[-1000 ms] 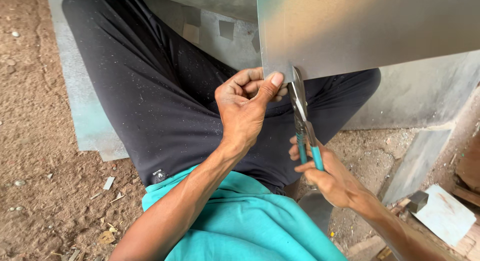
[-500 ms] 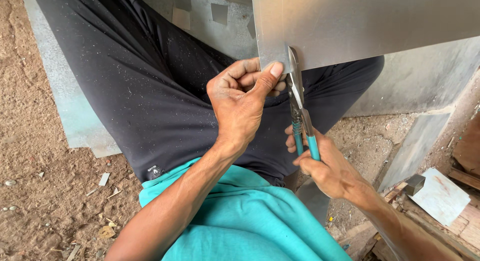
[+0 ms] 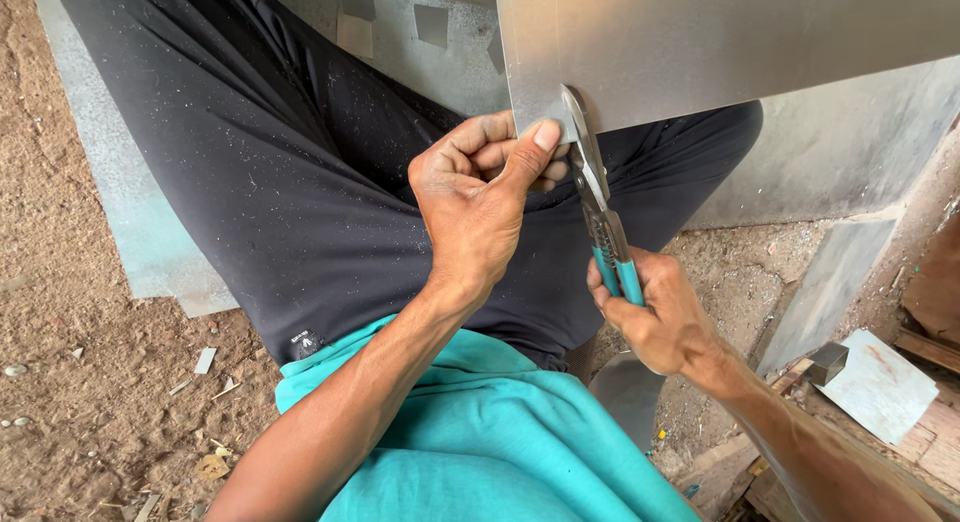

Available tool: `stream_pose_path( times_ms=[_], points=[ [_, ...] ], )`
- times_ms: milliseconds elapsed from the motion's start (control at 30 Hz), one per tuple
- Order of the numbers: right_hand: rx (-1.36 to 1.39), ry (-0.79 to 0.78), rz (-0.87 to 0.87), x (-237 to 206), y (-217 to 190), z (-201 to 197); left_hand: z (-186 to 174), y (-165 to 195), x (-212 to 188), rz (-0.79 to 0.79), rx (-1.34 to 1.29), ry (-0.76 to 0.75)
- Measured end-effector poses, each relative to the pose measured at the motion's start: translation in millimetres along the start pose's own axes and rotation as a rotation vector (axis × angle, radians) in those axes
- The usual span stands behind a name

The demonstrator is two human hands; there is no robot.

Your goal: The person sits on the ground and uses tin snips to cut small rectangular pieces from a large metal sheet. The person repeatedly repositions the sheet and cuts along its edges, dropping the cut pieces onto the ground.

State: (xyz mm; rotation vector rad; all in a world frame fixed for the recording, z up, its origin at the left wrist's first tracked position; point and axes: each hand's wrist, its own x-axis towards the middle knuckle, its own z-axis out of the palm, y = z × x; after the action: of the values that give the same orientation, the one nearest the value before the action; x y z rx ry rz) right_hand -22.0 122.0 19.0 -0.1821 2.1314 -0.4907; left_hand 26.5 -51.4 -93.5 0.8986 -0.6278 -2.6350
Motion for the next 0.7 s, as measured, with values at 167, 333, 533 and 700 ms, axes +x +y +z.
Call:
stream_pose_path(
  times_ms=[167, 333, 533, 700],
  points=[
    [-0.013, -0.003, -0.017, 0, 5, -2, 7, 10, 26, 0.291, 0.273, 0.026],
    [-0.092, -0.005, 0.047, -6, 21, -14, 27, 11, 83, 0.43, 0.523, -0.074],
    [0.287, -0.245, 0.122, -37, 72, -38, 62, -32, 36, 0.548, 0.252, 0.261],
    [0.561, 0.035, -0.06, -58, 131, -17, 108, -46, 23, 0.286, 0.062, -0.02]
  ],
)
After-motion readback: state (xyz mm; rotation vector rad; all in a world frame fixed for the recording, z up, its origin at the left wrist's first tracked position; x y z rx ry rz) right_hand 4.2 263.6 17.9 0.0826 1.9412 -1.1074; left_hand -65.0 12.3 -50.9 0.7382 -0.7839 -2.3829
